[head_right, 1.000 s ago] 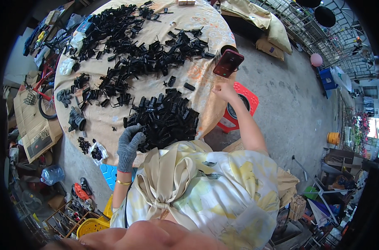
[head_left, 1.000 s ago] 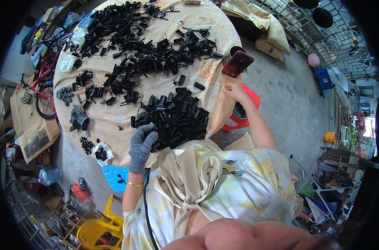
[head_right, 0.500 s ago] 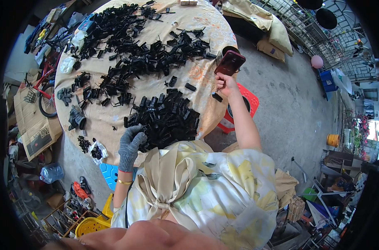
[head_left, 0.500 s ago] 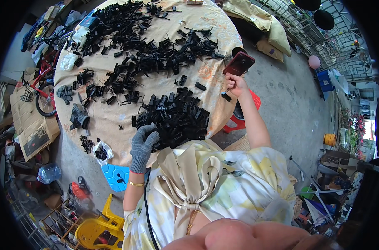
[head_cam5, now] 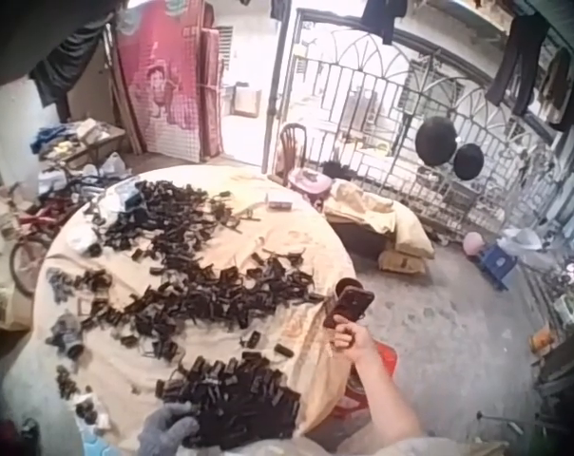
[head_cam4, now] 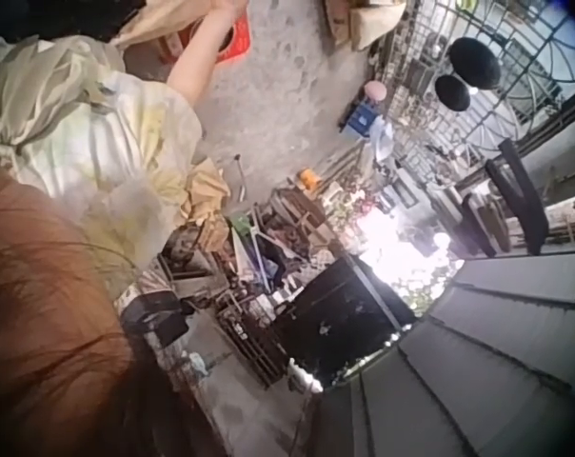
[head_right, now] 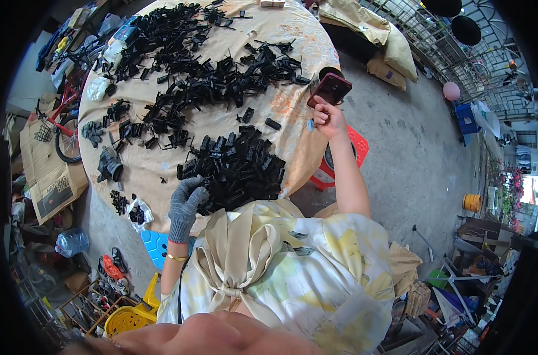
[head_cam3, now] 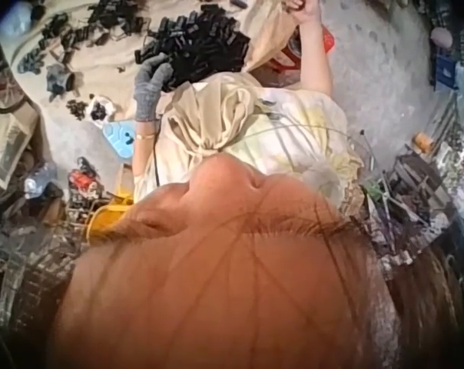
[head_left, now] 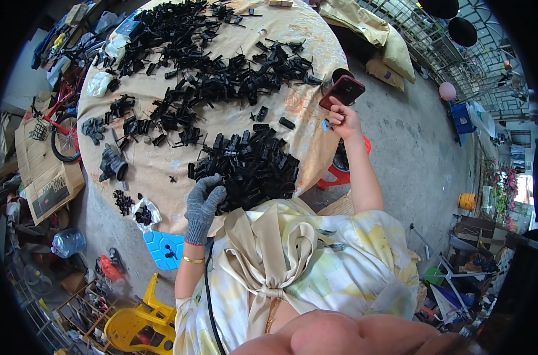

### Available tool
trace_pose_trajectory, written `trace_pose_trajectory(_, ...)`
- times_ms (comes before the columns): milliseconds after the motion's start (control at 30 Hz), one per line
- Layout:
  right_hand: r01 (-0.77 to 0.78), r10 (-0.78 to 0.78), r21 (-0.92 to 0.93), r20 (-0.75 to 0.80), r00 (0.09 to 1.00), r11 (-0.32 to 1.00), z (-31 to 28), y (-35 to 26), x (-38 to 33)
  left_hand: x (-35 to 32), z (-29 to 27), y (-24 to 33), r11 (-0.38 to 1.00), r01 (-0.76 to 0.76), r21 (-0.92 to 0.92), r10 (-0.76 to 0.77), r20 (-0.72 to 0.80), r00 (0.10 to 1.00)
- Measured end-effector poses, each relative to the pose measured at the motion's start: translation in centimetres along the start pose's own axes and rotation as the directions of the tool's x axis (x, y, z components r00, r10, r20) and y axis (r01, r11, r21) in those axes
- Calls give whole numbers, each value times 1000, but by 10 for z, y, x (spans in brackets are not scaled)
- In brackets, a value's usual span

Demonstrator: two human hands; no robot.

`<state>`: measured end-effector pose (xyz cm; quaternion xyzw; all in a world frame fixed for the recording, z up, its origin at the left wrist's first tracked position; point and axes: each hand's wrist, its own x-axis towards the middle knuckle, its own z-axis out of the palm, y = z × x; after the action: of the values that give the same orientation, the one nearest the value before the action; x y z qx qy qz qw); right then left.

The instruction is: Assembling or sorting small black plastic components on a table.

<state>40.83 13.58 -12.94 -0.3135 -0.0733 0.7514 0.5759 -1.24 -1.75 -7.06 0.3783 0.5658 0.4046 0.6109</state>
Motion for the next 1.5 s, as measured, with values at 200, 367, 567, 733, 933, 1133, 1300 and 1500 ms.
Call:
trace_pose_trajectory(200,19,-36,-91,-190,981,996,2,2,-8,1,0,-5,1000,-4,-2,4,1,1000)
trace_pose_trajectory(367,-103,81,-64,-281,956,993,-22,12,9,1,2,1,999,46,-19,-45,33,998)
trace_pose_trajectory(567,-110,101,-28,-230,968,994,-42,11,28,-1,-2,-3,1000,-1,18,1,-2,1000)
trace_pose_trajectory(733,-111,117,40,-237,965,993,-37,8,30,-2,-1,-4,1000,1,-2,-1,-13,1000)
trace_pose_trajectory(933,19,-8,72,-149,989,997,-1,-15,5,0,-1,-6,1000,-7,-9,7,-12,1000)
trace_pose_trajectory(1133,69,-70,-37,-35,997,997,12,-36,-20,0,0,-3,1000,13,-26,-14,-14,1000)
trace_pose_trajectory(1300,-67,-763,-903,317,563,-424,18,-7,-29,2,2,-3,1000,18,-10,-18,-1,1000)
trace_pose_trajectory(1500,-59,-458,-763,322,828,-644,-20,25,-12,1,1,-4,1000,16,0,-16,-3,1000)
